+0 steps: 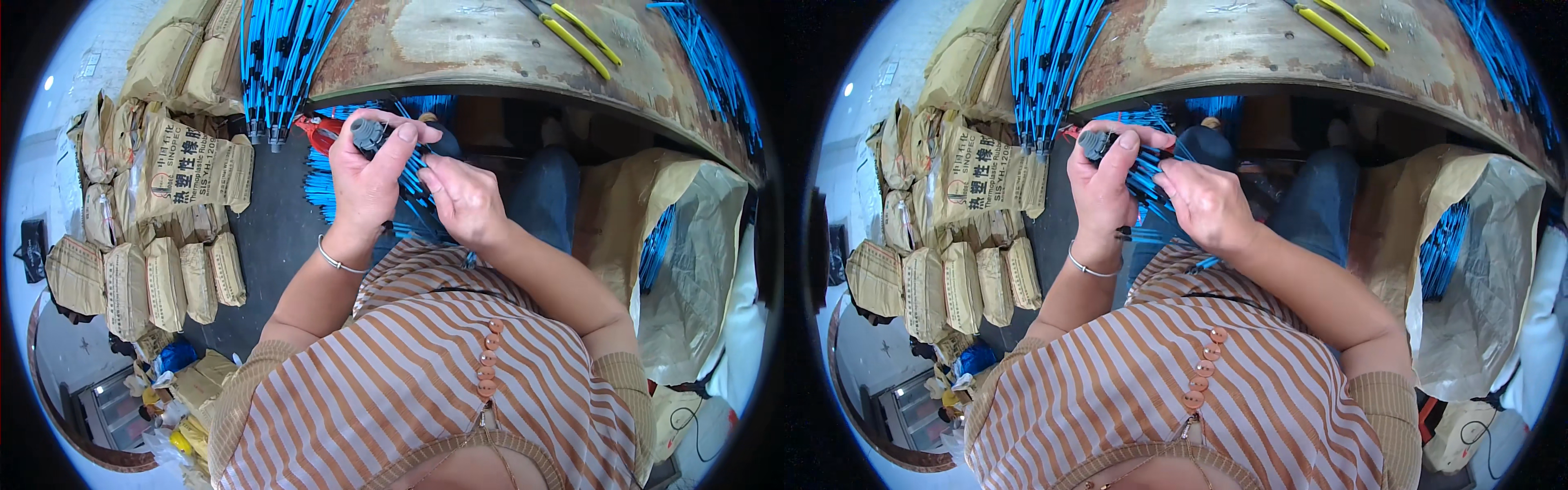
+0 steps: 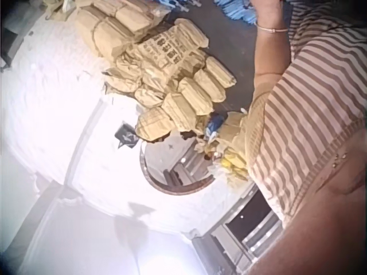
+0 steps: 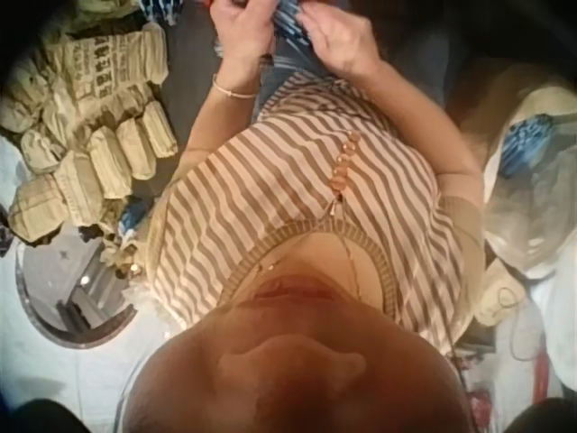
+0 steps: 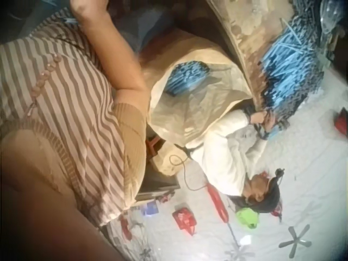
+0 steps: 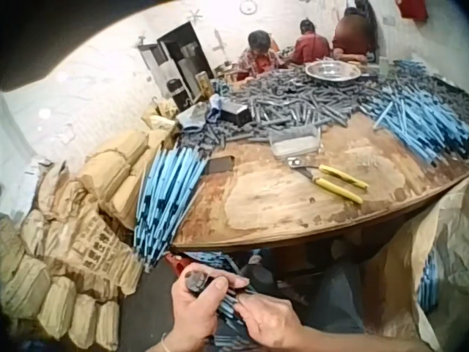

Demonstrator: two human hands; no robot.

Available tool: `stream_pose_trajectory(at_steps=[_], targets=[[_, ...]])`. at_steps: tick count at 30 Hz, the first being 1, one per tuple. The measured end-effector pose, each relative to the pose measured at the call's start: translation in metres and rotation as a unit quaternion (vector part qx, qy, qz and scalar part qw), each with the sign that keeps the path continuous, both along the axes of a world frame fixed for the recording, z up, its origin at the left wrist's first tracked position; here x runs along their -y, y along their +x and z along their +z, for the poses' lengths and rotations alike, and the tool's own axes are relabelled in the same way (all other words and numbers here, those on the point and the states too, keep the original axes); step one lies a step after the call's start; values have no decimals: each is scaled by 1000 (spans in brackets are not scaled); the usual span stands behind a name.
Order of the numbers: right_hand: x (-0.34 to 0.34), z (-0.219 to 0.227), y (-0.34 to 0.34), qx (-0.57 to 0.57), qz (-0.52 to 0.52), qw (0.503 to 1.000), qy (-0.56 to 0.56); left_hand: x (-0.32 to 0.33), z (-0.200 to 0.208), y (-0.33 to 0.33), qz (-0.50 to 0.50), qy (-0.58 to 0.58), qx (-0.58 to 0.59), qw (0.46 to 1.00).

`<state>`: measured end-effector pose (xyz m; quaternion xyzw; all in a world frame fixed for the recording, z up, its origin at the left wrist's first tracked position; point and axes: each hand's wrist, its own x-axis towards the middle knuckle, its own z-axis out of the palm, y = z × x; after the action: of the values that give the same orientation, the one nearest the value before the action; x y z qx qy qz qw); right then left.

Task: The person threads umbrella ribs onto a wire loop by hand, fits a plastic runner hub into the center, and tightens and cuts the wire using pliers.

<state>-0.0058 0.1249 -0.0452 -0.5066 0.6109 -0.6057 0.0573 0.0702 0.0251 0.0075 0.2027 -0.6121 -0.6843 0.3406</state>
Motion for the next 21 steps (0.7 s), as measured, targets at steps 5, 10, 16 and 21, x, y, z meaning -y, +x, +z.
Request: stream_pose_trajectory(at_steps=[5, 10, 16, 21], targets=[[-6, 9, 2, -77, -32, 996, -16, -2, 4, 2, 14, -24, 8, 1000], [-14, 8, -19, -67, -12, 998, -20, 2, 7, 4, -33, -39, 9, 999], [-10, 3, -24, 96, 48, 994, 7, 2, 12, -1, -107, -25, -5, 994], [-18, 12, -16, -38, -45, 998, 34, 6, 16, -7, -161, -9, -21, 987]])
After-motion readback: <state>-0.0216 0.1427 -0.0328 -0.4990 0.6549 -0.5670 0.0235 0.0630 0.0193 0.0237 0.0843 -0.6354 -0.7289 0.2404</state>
